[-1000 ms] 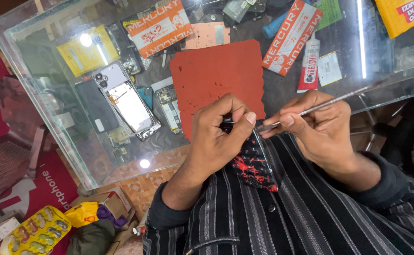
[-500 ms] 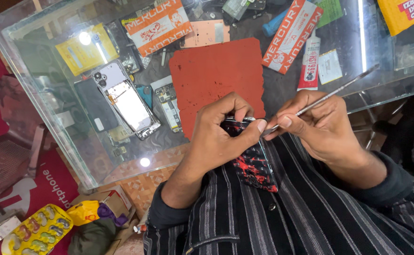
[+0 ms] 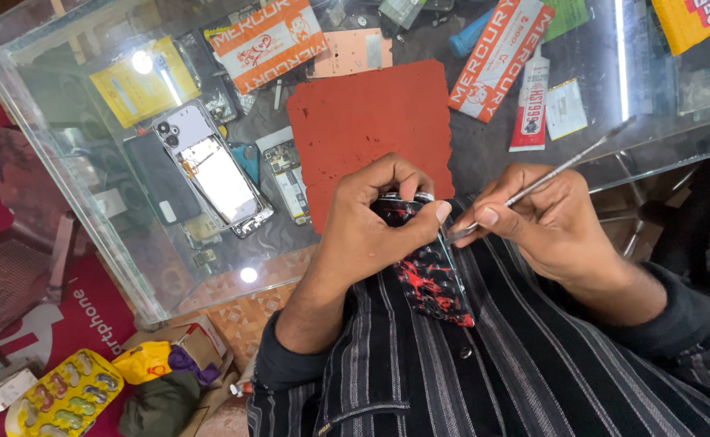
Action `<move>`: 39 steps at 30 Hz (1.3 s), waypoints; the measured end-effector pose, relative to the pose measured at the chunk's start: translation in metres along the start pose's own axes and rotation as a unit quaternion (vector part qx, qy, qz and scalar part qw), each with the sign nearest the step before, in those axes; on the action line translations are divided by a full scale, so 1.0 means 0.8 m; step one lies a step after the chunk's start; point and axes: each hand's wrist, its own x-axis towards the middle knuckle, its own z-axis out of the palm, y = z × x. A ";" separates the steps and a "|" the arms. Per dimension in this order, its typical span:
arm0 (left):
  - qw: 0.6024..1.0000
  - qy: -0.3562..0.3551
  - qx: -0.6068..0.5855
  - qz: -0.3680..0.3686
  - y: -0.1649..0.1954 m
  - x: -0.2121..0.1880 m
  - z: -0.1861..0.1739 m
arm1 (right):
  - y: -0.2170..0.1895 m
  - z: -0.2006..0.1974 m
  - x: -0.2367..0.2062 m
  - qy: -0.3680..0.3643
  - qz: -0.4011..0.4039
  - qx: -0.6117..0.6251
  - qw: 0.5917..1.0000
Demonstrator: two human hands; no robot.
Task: The person repairs a smartphone at a glass workbench. They pry open the phone's back cover, remove the battery, press the frame together, then use a metal pry tool to work along the edge of the cased phone and manipulate internal components and flex cables on the opened device.
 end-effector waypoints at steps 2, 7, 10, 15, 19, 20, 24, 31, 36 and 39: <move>1.000 0.000 0.002 0.004 -0.002 0.000 0.000 | -0.001 0.001 -0.004 0.005 0.003 -0.023 1.000; 1.000 -0.003 -0.001 0.000 -0.003 0.000 -0.001 | -0.004 0.002 -0.006 0.001 0.011 -0.033 0.999; 1.000 0.005 -0.005 -0.006 -0.003 -0.001 -0.003 | -0.004 0.005 -0.009 -0.032 0.045 -0.086 0.995; 1.000 0.018 -0.024 -0.007 -0.005 -0.001 -0.008 | -0.001 0.006 -0.013 -0.017 0.052 -0.081 0.995; 0.998 0.042 -0.038 -0.014 -0.012 0.000 -0.011 | 0.002 0.000 -0.018 -0.033 0.058 -0.127 0.990; 0.998 0.049 -0.034 -0.016 -0.014 0.000 -0.012 | 0.003 -0.001 -0.020 -0.039 0.056 -0.124 0.990; 0.996 0.073 -0.047 -0.015 -0.024 -0.001 -0.018 | 0.010 -0.004 -0.030 -0.062 0.053 -0.108 0.991; 0.980 0.149 -0.131 -0.014 -0.037 -0.012 -0.028 | 0.004 -0.009 -0.050 -0.110 0.079 -0.121 0.983; 0.945 0.252 -0.195 0.069 -0.064 -0.002 -0.044 | -0.001 -0.006 -0.028 -0.009 -0.060 -0.272 0.960; 0.913 0.303 -0.187 0.200 -0.096 0.029 -0.058 | 0.002 -0.025 0.023 0.002 -0.204 -0.358 0.911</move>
